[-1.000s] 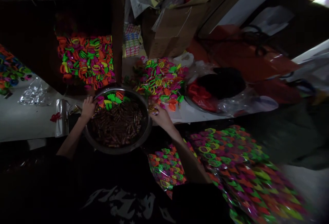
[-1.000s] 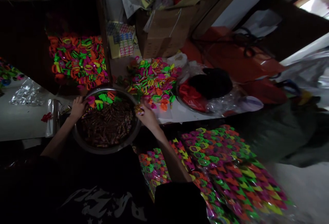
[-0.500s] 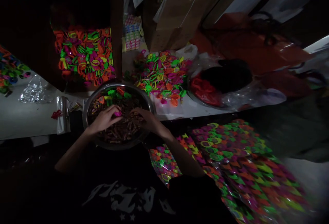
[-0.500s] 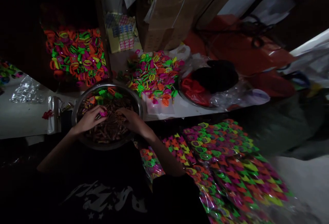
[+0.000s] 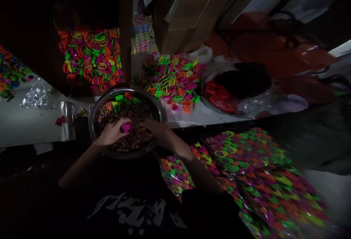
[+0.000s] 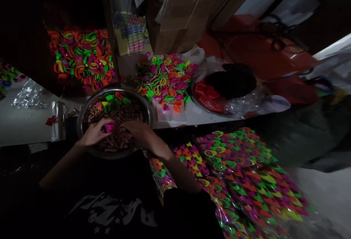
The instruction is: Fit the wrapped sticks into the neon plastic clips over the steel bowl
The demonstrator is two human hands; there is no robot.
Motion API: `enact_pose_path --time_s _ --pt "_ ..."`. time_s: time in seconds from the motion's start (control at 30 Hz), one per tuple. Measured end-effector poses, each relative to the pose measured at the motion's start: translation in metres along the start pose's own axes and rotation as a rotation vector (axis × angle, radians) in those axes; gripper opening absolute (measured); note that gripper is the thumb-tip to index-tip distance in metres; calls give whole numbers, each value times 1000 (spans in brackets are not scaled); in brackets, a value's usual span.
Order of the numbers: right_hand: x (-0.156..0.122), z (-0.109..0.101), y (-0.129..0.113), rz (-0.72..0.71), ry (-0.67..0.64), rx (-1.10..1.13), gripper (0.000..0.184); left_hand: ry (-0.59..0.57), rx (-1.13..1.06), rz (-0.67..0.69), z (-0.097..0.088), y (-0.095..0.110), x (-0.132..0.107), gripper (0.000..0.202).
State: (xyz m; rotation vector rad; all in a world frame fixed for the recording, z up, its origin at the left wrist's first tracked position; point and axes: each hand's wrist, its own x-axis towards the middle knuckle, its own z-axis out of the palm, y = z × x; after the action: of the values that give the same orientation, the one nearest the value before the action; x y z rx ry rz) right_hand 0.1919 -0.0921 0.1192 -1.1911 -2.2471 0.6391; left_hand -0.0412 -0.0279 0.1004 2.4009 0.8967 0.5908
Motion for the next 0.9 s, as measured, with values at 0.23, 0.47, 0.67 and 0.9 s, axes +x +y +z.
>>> enact_pose_path --time_s 0.23,0.47,0.67,0.9 --pt "5 -2 -6 -31 -65 -30 43 3 116 114 0 -3 -4 17" --pt "8 -4 -8 -32 -63 4 46 -36 151 175 2 -6 -3 17" --pt "5 -8 -4 -64 -60 34 44 -83 269 258 0 2 -2 14" --pt "2 -3 -7 -32 10 -8 41 -29 243 201 5 12 -1 14"
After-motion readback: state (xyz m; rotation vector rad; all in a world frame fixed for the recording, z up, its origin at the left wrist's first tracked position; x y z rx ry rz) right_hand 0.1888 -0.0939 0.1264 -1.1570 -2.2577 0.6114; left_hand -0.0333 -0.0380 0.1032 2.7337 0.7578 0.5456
